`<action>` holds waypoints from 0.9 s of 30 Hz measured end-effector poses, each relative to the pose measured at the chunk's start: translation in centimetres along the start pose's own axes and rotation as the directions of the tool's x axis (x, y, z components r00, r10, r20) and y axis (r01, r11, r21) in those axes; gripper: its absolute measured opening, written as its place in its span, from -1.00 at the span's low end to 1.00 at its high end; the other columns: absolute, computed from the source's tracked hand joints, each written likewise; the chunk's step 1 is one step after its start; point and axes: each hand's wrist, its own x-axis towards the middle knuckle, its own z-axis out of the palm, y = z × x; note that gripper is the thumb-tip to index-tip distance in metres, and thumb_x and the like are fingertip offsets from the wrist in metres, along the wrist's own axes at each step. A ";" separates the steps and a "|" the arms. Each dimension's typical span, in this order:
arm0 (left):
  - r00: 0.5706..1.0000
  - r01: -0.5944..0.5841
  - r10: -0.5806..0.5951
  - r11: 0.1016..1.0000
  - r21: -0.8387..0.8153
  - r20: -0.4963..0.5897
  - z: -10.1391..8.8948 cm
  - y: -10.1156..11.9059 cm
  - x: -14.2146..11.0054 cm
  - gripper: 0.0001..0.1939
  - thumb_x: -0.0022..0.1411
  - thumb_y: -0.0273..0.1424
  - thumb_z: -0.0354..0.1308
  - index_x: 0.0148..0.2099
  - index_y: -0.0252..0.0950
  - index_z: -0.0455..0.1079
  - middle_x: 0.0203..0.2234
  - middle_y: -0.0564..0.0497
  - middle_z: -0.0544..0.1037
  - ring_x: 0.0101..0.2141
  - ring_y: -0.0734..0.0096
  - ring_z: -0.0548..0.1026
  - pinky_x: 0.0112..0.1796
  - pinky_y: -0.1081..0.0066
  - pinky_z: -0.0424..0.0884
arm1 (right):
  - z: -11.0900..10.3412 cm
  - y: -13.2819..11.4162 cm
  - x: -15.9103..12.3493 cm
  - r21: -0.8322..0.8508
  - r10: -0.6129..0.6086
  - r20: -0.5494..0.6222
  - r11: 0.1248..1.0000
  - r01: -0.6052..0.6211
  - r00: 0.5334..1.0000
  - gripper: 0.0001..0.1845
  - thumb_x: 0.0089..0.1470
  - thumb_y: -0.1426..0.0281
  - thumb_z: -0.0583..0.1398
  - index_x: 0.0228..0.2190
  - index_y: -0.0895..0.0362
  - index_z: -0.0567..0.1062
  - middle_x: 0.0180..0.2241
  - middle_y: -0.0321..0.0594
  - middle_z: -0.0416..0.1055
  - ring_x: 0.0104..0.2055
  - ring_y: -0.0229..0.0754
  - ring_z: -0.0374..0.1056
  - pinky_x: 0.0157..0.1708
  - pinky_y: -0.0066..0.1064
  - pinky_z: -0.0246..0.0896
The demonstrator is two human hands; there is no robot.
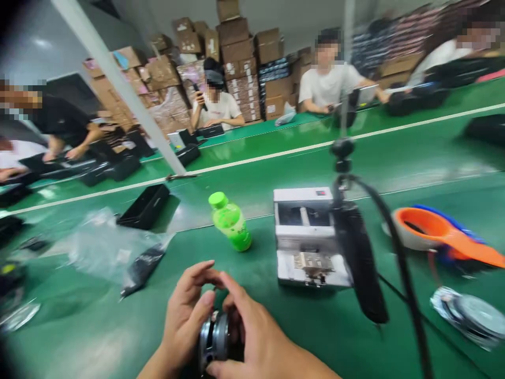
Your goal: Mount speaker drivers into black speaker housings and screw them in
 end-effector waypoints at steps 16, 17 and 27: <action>0.905 0.372 -0.244 0.853 -0.367 0.349 0.2 2.4 0.1 -0.69 0.29 -0.17 0.40 -0.06 -0.25 0.52 -0.49 0.09 0.53 -0.52 0.43 0.48 -0.35 0.39 0.47 | -0.9 -1.3 -2.3 0.185 0.140 0.321 0.961 -0.207 0.937 0.46 0.02 0.12 0.54 0.58 -0.07 -0.26 0.62 0.01 -0.23 0.65 0.26 -0.27 0.56 0.07 -0.02; 0.911 0.363 -0.241 0.854 -0.372 0.335 0.2 2.4 0.1 -0.71 0.27 -0.19 0.41 -0.08 -0.25 0.53 -0.46 0.07 0.55 -0.48 0.42 0.49 -0.33 0.39 0.46 | -0.9 -1.3 -2.2 0.163 0.140 0.316 0.966 -0.199 0.938 0.44 0.02 0.11 0.54 0.58 -0.08 -0.24 0.62 -0.01 -0.23 0.65 0.24 -0.31 0.57 0.04 -0.05; 0.932 0.323 -0.224 0.869 -0.375 0.284 0.1 2.1 0.6 -0.84 0.14 -0.34 0.39 -0.22 -0.27 0.59 -0.39 0.06 0.54 -0.40 0.45 0.42 -0.25 0.41 0.40 | -1.5 -1.7 -2.8 0.001 0.218 0.291 0.974 -0.228 0.932 0.43 0.08 0.21 0.52 0.56 -0.13 -0.32 0.61 -0.03 -0.21 0.62 0.23 -0.12 0.48 -0.05 0.22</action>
